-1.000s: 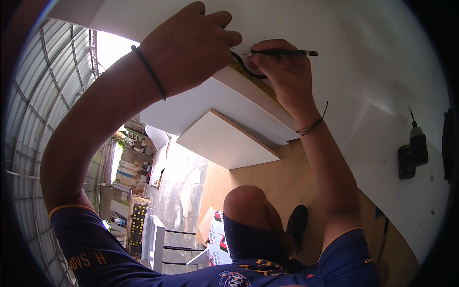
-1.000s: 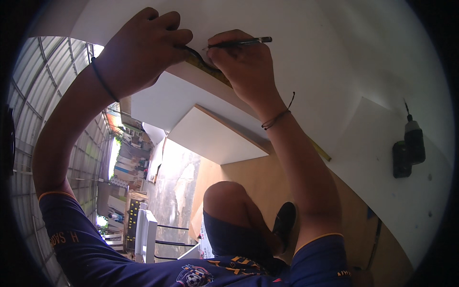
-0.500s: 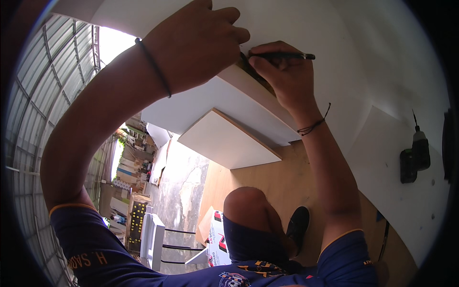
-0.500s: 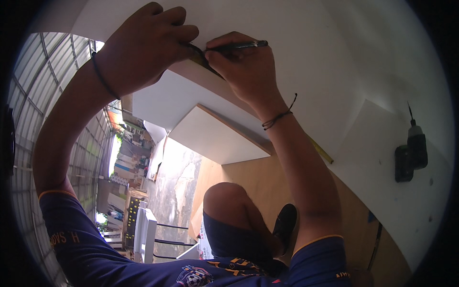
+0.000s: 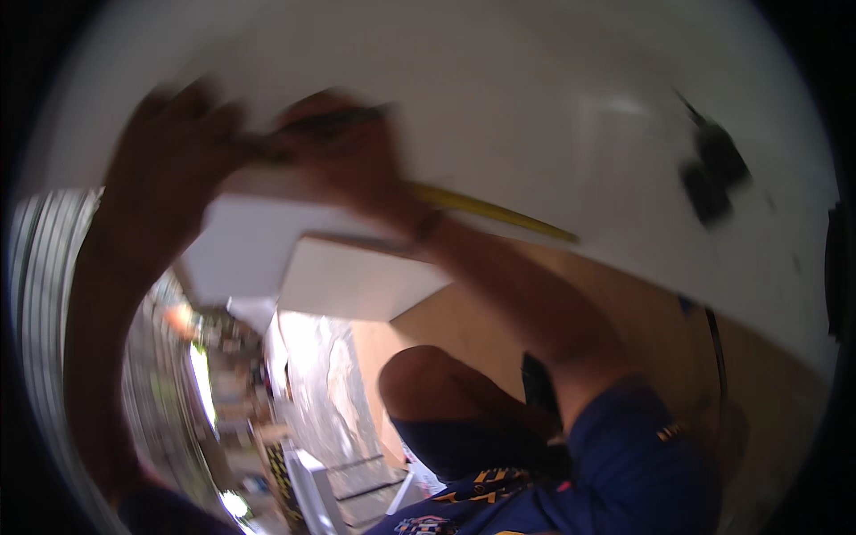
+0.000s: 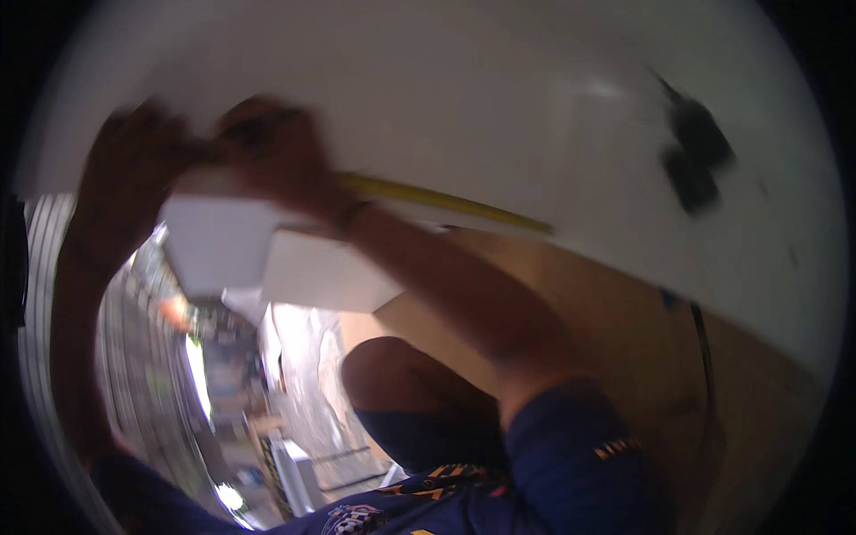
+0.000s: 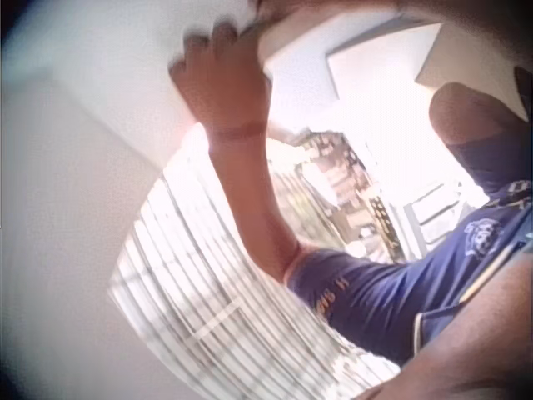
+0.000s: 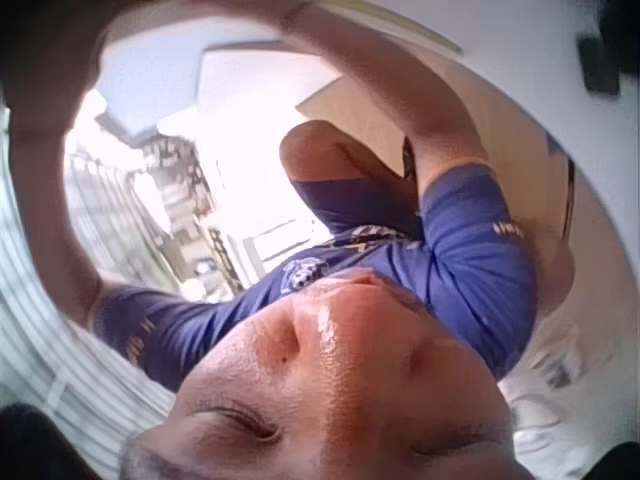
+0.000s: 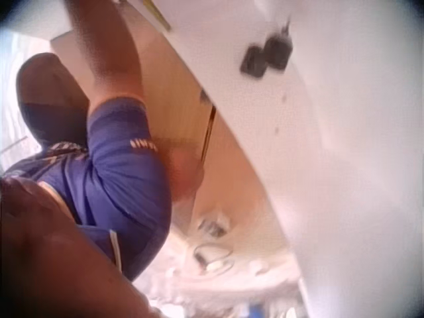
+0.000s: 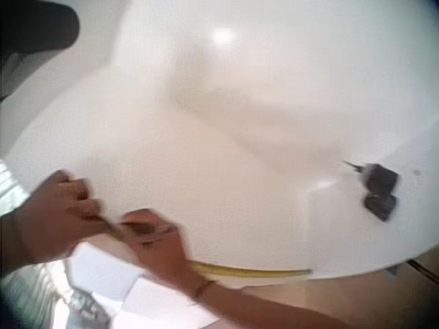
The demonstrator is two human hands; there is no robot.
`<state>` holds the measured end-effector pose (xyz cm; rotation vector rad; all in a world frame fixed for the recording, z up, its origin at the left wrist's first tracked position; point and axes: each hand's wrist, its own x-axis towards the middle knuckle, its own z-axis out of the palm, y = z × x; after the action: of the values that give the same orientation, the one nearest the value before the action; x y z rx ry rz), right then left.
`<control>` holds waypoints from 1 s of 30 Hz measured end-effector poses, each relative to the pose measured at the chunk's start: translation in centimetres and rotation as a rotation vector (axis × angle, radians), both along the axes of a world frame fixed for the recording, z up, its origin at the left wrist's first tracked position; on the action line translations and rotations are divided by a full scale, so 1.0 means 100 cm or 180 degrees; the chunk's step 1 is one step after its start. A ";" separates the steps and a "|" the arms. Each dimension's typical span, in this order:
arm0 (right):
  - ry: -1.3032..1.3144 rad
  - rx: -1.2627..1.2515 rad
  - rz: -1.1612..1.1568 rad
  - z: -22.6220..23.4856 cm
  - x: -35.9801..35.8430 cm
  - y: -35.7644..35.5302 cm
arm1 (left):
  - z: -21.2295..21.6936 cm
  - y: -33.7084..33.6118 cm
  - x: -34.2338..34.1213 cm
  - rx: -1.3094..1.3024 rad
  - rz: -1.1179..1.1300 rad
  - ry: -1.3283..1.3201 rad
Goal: The person secures brackets to a white wooden cabinet using a power drill, measures the structure with a tape measure, and marks points with a pencil.
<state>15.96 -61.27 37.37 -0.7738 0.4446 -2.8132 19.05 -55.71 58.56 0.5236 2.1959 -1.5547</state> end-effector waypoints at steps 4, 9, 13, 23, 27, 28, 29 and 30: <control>-0.0303 -0.0293 0.0294 -0.031 0.001 0.001 | -0.041 -0.028 -0.012 0.0331 0.0439 -0.0024; -0.0108 -0.0401 -0.0028 -0.027 -0.005 0.009 | -0.037 -0.009 -0.008 -0.0140 0.0524 0.0106; 0.0052 -0.0320 0.0003 -0.024 -0.009 0.012 | -0.034 -0.005 -0.009 -0.0132 0.0539 0.0092; -0.0081 -0.0282 0.0297 -0.021 -0.018 0.017 | -0.034 0.000 -0.009 -0.0048 0.0510 0.0045; -0.0154 -0.0372 0.0113 -0.025 -0.013 -0.005 | -0.033 -0.007 -0.008 -0.0057 0.0369 0.0007; -0.0195 -0.0462 0.0071 -0.031 -0.021 -0.009 | -0.037 -0.011 -0.016 0.0033 0.0232 -0.0006; -0.0225 -0.0649 0.0088 -0.029 -0.025 -0.007 | -0.038 -0.005 -0.021 -0.0107 0.0256 -0.0020; -0.0297 -0.0762 0.0346 -0.024 -0.028 0.003 | -0.031 0.003 -0.023 -0.0163 0.0560 0.0000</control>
<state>13.14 -60.99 34.97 -0.6828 0.0487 -2.8164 16.73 -55.37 55.48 0.3056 2.1326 -1.5129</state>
